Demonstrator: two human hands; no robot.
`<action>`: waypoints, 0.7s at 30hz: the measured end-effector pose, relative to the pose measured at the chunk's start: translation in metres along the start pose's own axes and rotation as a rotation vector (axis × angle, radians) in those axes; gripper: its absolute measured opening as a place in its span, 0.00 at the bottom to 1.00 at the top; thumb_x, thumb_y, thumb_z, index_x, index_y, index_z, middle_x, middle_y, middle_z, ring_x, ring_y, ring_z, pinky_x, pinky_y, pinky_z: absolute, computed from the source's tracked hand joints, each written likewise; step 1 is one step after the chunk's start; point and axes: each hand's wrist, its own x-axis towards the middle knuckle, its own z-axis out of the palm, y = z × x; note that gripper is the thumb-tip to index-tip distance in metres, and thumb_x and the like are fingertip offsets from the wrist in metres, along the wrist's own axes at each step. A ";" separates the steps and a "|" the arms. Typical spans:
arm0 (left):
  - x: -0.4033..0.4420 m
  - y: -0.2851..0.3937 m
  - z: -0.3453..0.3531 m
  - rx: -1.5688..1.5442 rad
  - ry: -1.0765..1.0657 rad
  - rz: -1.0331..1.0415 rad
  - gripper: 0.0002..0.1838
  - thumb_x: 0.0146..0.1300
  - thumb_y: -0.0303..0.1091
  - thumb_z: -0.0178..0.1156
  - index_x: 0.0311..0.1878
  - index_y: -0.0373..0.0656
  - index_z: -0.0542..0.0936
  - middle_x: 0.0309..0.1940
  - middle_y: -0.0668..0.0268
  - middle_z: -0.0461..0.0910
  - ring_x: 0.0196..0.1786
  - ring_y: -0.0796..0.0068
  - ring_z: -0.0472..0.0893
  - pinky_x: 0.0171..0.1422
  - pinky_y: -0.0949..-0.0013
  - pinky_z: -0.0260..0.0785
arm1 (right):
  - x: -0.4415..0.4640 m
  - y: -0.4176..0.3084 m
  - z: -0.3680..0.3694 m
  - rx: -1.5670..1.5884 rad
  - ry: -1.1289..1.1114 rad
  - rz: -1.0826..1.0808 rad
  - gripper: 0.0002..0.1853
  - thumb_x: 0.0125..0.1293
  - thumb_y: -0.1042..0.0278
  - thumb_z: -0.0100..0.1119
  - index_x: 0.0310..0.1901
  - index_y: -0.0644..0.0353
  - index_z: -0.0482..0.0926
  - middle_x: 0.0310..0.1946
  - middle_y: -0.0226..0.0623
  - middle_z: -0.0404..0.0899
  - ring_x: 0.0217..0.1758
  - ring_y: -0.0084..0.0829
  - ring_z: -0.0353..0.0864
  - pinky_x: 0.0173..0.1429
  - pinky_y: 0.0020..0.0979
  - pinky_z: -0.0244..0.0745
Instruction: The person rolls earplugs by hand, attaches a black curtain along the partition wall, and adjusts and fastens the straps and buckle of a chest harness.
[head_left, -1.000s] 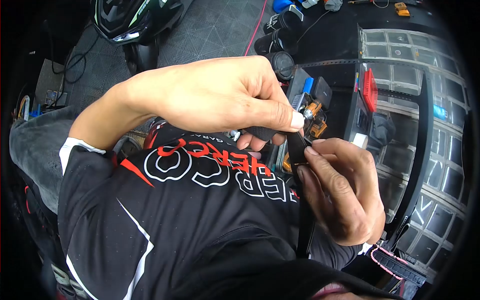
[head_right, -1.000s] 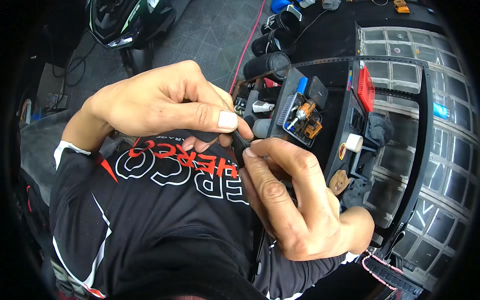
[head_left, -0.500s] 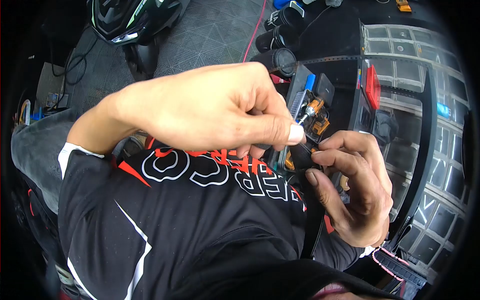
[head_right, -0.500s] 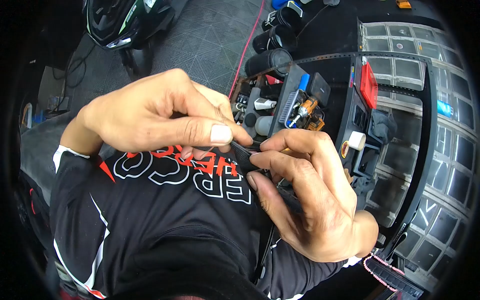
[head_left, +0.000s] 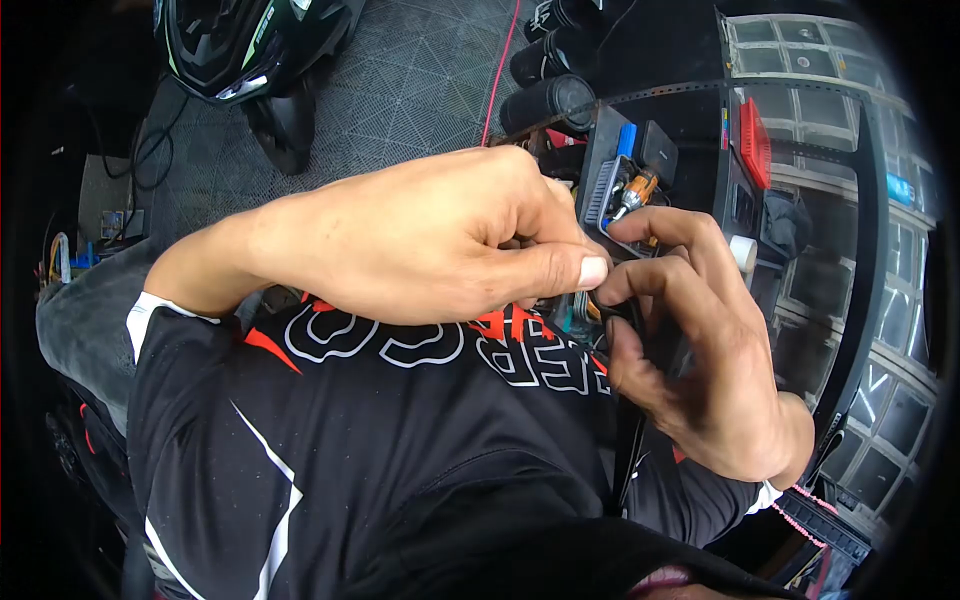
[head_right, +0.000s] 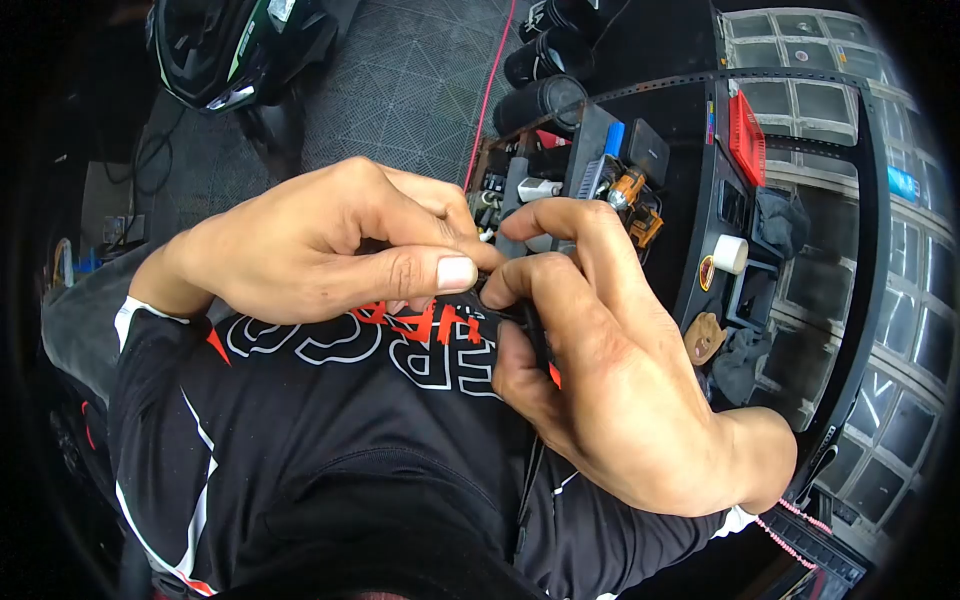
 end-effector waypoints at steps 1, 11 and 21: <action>0.001 -0.002 0.000 -0.004 0.004 0.021 0.15 0.76 0.35 0.56 0.54 0.31 0.84 0.35 0.65 0.77 0.32 0.81 0.75 0.38 0.73 0.71 | 0.000 0.001 0.002 -0.060 0.022 -0.040 0.17 0.55 0.87 0.64 0.46 0.64 0.79 0.57 0.45 0.72 0.34 0.27 0.76 0.39 0.29 0.74; 0.004 -0.002 -0.004 -0.145 0.124 0.155 0.14 0.76 0.34 0.57 0.42 0.31 0.84 0.35 0.63 0.79 0.32 0.79 0.81 0.37 0.74 0.75 | 0.030 0.006 -0.005 -0.316 0.137 -0.350 0.10 0.53 0.77 0.69 0.32 0.66 0.75 0.42 0.45 0.71 0.43 0.43 0.76 0.43 0.39 0.74; -0.012 -0.001 -0.001 -0.510 0.045 0.111 0.12 0.68 0.25 0.66 0.52 0.30 0.84 0.42 0.61 0.80 0.37 0.80 0.82 0.40 0.78 0.77 | 0.030 -0.003 -0.011 -0.029 0.135 -0.600 0.08 0.52 0.76 0.68 0.27 0.70 0.76 0.40 0.44 0.67 0.41 0.40 0.72 0.43 0.37 0.73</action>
